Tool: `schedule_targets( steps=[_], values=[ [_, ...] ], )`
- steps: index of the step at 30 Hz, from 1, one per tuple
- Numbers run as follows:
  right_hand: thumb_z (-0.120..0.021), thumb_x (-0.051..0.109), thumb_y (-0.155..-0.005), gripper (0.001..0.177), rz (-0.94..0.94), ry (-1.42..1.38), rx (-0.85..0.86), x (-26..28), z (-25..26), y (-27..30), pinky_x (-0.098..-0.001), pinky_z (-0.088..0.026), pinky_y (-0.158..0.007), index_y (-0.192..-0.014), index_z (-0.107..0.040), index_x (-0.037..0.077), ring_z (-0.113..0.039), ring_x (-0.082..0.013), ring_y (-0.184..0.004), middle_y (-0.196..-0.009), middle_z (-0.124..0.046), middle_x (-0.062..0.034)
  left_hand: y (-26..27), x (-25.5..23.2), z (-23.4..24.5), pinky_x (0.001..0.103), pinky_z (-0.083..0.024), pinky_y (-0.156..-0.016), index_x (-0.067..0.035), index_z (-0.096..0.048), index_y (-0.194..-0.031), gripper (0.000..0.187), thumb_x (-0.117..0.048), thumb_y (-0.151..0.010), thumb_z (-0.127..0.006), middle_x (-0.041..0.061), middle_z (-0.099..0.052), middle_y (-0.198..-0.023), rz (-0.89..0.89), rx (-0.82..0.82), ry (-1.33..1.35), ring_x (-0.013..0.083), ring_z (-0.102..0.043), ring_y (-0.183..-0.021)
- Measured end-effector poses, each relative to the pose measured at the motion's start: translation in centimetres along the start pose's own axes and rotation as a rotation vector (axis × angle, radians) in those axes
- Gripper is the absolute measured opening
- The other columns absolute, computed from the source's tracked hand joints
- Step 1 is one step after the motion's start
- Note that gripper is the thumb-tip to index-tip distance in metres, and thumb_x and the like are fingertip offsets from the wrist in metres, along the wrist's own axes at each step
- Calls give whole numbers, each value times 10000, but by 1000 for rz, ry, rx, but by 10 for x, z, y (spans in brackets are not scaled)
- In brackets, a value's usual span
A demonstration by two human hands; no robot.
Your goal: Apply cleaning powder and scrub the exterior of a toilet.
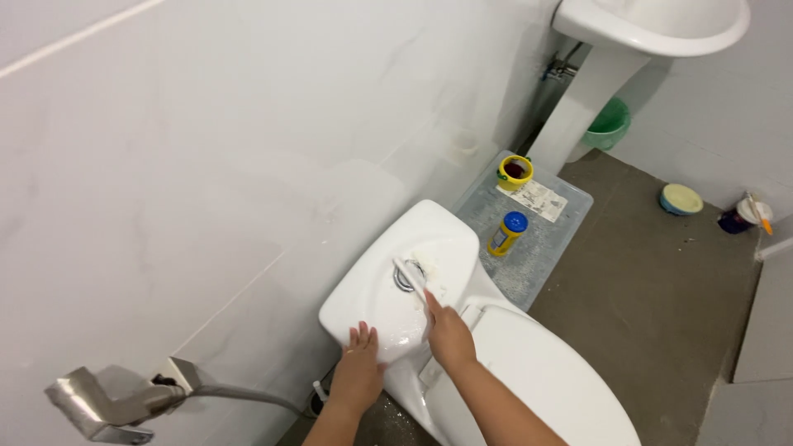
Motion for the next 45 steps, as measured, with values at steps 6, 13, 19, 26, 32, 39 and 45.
schedule_targets(
  steps=[6, 13, 19, 26, 32, 39, 45],
  values=[
    [-412, 250, -1049, 507, -17, 121, 253, -18, -33, 33, -427, -539, -933, -1538, -420, 382, -696, -287, -956, -1026, -662, -151, -1, -2, -1, 504, -109, -1270, -5, -61, -1609, 815, -284, -1036, -570, 215, 50, -1695, -74, 130, -105, 386, 18, -1572],
    [-426, 272, -1058, 451, -94, 15, -71, -37, 40, -58, -440, -542, -930, -1493, -525, 339, -700, -346, -1006, -1110, -719, -195, 0, -5, 2, 526, -118, -1262, 52, -35, -1606, 841, -290, -1041, -555, 268, 82, -1692, -98, 216, -151, 445, 26, -1569],
    [-498, 360, -1034, 392, 165, 115, 177, -41, 53, -96, -413, -534, -944, -1412, -601, 338, -690, -287, -1030, -1153, -720, -117, 4, -9, 1, 522, -113, -1265, 46, -63, -1602, 812, -287, -1037, -542, 254, 60, -1696, -58, 161, -84, 443, 0, -1571],
    [-462, 232, -1006, 527, 487, 393, 517, -85, 106, -82, -435, -537, -867, -1508, -535, 377, -669, -280, -930, -1002, -658, -76, 2, -18, 1, 514, -102, -1265, 37, -52, -1594, 817, -296, -1038, -549, 243, 83, -1692, 42, 167, -41, 444, 26, -1567],
    [-503, 318, -1014, 469, 466, 530, 701, -209, 136, -36, -393, -549, -926, -1471, -589, 378, -696, -217, -1034, -1115, -703, -19, 3, -24, 6, 502, -134, -1268, 19, -90, -1599, 819, -297, -1022, -577, 225, 44, -1698, 76, 140, -18, 434, -9, -1569],
    [-532, 351, -994, 409, 376, 195, 400, -107, 129, -59, -366, -549, -961, -1394, -599, 305, -698, -227, -1098, -1203, -723, -48, 0, -23, -1, 500, -136, -1266, 14, -99, -1596, 810, -294, -1021, -578, 218, 44, -1696, 113, 105, -25, 433, -11, -1564],
    [-453, 202, -1022, 432, 239, -205, 58, -53, 38, -66, -414, -482, -1009, -1425, -609, 221, -667, -308, -1122, -1274, -677, -163, 1, -18, -4, 471, -151, -1265, -8, -105, -1596, 788, -282, -1016, -563, 180, 20, -1704, 149, 31, 49, 380, -34, -1569]
  ],
)
Point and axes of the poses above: each hand's wrist, its own y-axis away from the middle knuckle, its own z-axis out of the back of the hand, x = y × z, the point moved 8 cm from there along -y, towards the middle knuckle
